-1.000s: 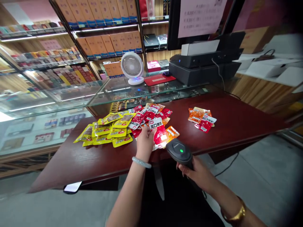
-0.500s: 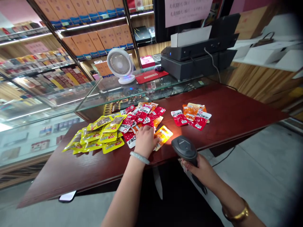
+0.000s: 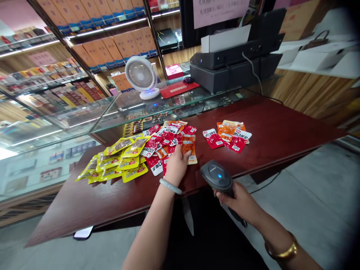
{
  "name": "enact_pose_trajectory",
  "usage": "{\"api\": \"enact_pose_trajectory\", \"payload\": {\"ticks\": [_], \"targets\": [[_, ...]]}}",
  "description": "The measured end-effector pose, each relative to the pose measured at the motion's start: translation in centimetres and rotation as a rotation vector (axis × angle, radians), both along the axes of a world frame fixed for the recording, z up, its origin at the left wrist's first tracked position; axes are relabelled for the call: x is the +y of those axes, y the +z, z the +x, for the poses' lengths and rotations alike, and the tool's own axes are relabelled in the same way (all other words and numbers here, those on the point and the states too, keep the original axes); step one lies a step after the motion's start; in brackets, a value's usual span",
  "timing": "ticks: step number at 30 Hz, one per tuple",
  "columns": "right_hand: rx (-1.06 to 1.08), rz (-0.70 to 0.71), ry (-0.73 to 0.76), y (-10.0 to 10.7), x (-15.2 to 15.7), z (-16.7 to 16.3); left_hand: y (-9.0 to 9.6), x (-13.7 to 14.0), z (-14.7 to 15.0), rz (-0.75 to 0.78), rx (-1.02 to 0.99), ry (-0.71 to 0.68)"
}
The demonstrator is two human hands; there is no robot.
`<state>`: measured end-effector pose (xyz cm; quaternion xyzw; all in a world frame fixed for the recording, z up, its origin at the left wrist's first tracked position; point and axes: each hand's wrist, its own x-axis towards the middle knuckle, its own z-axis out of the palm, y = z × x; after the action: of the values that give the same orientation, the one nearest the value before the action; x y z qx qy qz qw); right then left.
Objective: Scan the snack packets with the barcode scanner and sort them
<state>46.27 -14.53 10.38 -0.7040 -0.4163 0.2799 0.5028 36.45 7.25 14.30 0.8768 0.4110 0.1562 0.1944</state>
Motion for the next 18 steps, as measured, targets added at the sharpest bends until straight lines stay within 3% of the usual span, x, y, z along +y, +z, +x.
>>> {"api": "enact_pose_trajectory", "payload": {"ticks": [3,8,11,14,16,18], "targets": [[0.041,-0.003,0.098,0.4,0.2,-0.2,-0.4,0.1,-0.2,-0.058,-0.087,-0.028],[0.057,0.019,0.094,0.4,0.3,0.1,-1.3,0.5,0.3,-0.080,-0.114,-0.037],[0.046,-0.003,0.074,0.2,0.3,0.2,-1.5,0.5,2.9,-0.220,-0.258,-0.043],[0.043,-0.038,0.061,-0.2,0.3,0.0,-0.9,0.2,6.0,-0.333,-0.404,-0.155],[0.020,-0.046,0.066,-0.3,0.3,-0.1,0.0,-0.1,6.5,-0.234,-0.374,-0.216],[-0.004,-0.031,0.050,-0.4,0.3,-0.1,1.0,-0.4,4.7,-0.033,-0.243,-0.206]]}}
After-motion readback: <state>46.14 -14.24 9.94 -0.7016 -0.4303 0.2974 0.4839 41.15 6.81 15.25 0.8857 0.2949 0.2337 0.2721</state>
